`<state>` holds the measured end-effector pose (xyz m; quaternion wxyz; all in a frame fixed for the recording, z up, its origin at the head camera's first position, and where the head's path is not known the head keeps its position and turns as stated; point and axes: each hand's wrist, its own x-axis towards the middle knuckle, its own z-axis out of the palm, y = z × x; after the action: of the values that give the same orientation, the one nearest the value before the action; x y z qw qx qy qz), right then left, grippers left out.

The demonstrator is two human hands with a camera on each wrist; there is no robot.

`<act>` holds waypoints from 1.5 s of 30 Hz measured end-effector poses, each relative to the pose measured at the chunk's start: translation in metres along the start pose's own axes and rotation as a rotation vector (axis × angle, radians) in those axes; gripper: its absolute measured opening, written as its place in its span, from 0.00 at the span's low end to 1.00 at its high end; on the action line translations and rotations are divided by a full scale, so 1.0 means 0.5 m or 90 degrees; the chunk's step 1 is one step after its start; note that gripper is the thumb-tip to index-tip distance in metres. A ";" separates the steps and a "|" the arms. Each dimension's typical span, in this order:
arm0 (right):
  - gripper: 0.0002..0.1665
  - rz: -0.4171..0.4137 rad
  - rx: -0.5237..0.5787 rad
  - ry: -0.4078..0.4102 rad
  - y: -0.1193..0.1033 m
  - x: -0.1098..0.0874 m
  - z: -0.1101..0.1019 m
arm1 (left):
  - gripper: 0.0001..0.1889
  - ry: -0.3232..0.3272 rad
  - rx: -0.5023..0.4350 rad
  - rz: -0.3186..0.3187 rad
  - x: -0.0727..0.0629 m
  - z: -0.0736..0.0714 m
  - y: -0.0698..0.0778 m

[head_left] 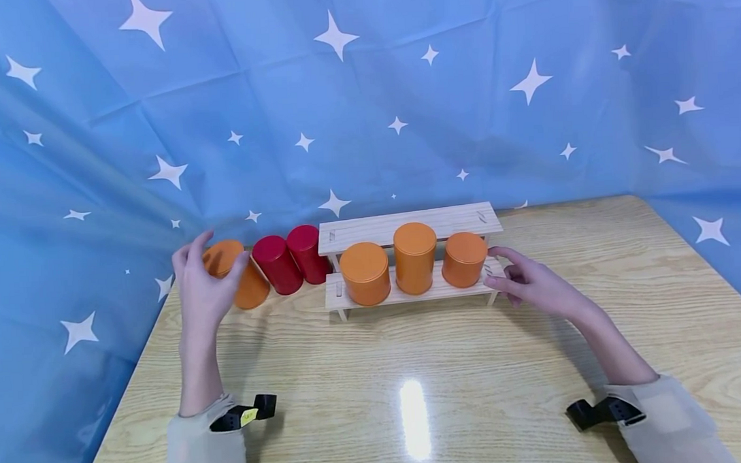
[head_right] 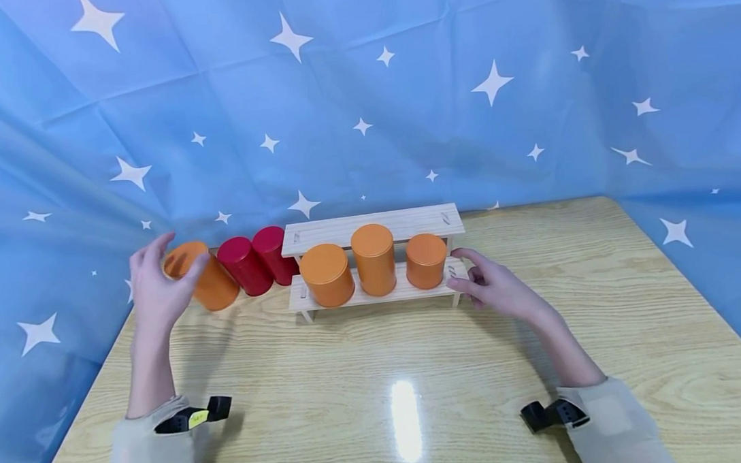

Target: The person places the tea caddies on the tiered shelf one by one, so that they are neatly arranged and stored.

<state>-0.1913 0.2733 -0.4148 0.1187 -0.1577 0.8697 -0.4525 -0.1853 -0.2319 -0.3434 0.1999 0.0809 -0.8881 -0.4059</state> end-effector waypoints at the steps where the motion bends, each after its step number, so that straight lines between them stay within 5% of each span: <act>1: 0.36 0.000 0.001 0.000 0.000 0.000 0.000 | 0.38 -0.007 0.005 -0.006 0.001 0.000 -0.003; 14: 0.37 0.007 0.005 -0.002 0.001 0.000 0.001 | 0.41 -0.039 0.008 -0.043 0.015 0.010 -0.054; 27: 0.37 0.011 0.001 0.001 -0.004 0.000 0.000 | 0.44 -0.048 -0.049 -0.035 0.024 0.024 -0.087; 34: 0.37 0.007 0.015 -0.001 -0.007 -0.001 0.000 | 0.44 0.020 -0.088 -0.027 0.021 0.028 -0.087; 45: 0.37 0.010 0.016 -0.002 -0.008 -0.002 0.000 | 0.40 0.152 -0.120 0.045 0.019 0.019 -0.043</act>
<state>-0.1897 0.2716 -0.4114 0.1256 -0.1501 0.8651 -0.4618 -0.1980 -0.2425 -0.3623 0.3247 0.0783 -0.8182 -0.4680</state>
